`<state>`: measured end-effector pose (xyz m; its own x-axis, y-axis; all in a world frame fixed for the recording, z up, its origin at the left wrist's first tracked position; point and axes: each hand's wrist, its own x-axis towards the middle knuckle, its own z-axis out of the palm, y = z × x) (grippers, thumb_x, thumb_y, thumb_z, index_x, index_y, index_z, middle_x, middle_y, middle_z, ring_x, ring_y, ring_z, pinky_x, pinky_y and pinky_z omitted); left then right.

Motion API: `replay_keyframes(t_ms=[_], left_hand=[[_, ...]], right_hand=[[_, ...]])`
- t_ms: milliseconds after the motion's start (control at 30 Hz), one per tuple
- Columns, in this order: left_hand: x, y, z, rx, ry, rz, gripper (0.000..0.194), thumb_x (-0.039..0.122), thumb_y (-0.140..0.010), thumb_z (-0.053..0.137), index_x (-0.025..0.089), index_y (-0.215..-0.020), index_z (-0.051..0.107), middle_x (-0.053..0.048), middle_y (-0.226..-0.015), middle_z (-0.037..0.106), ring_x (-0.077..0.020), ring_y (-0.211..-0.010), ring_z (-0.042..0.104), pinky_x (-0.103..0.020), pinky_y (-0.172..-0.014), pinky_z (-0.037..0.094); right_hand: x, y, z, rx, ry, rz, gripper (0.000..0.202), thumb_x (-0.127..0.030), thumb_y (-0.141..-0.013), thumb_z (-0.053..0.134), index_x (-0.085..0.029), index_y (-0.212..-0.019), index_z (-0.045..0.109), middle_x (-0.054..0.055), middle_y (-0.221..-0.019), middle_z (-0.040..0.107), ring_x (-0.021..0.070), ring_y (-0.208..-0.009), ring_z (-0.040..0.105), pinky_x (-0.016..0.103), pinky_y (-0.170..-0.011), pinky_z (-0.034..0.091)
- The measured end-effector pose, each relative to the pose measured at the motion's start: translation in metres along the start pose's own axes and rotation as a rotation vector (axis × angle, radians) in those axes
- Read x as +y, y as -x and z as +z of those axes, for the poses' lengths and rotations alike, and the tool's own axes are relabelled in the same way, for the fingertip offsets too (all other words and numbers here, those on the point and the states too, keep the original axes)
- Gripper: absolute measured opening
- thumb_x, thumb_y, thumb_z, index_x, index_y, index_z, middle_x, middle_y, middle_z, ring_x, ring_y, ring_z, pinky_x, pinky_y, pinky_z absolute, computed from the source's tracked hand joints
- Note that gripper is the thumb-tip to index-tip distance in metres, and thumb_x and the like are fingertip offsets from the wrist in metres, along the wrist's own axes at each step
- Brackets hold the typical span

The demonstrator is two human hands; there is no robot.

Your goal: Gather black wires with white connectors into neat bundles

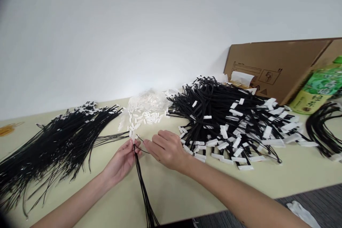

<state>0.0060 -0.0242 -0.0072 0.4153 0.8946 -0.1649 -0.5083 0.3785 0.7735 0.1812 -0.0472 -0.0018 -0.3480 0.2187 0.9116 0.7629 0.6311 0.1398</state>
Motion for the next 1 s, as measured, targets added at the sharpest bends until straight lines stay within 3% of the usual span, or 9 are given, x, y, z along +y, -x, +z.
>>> replay_keyframes(t_ms=[500, 733, 1000], left_hand=[[-0.0013, 0.0003, -0.0013, -0.038, -0.062, 0.013, 0.007, 0.021, -0.072, 0.061, 0.014, -0.073, 0.057, 0.002, -0.073, 0.053, -0.0070, -0.060, 0.050, -0.024, -0.065, 0.045], [-0.0034, 0.0014, -0.0029, -0.041, -0.143, 0.052, 0.008, 0.022, -0.074, 0.059, 0.015, -0.072, 0.056, 0.002, -0.074, 0.052, -0.0076, -0.061, 0.051, -0.025, -0.067, 0.044], [-0.0034, 0.0028, -0.0014, -0.115, -0.271, 0.044, 0.013, 0.024, -0.078, 0.054, 0.014, -0.070, 0.056, 0.000, -0.071, 0.051, -0.0094, -0.061, 0.050, -0.026, -0.063, 0.041]], right_hand=[[-0.0011, 0.0006, 0.0016, -0.020, -0.002, 0.017, 0.010, -0.016, -0.079, 0.054, -0.017, -0.069, 0.056, -0.002, -0.054, 0.046, 0.0105, -0.053, 0.036, 0.025, -0.050, 0.029], [-0.0064, -0.0007, 0.0034, -0.170, -0.071, 0.139, 0.016, -0.020, -0.083, 0.048, -0.016, -0.069, 0.054, 0.001, -0.060, 0.048, 0.0122, -0.059, 0.041, 0.025, -0.054, 0.033], [-0.0065, -0.0033, 0.0031, -0.323, -0.394, 0.274, 0.012, -0.016, -0.086, 0.037, -0.017, -0.080, 0.048, 0.009, -0.106, 0.055, 0.0154, -0.092, 0.053, 0.026, -0.073, 0.044]])
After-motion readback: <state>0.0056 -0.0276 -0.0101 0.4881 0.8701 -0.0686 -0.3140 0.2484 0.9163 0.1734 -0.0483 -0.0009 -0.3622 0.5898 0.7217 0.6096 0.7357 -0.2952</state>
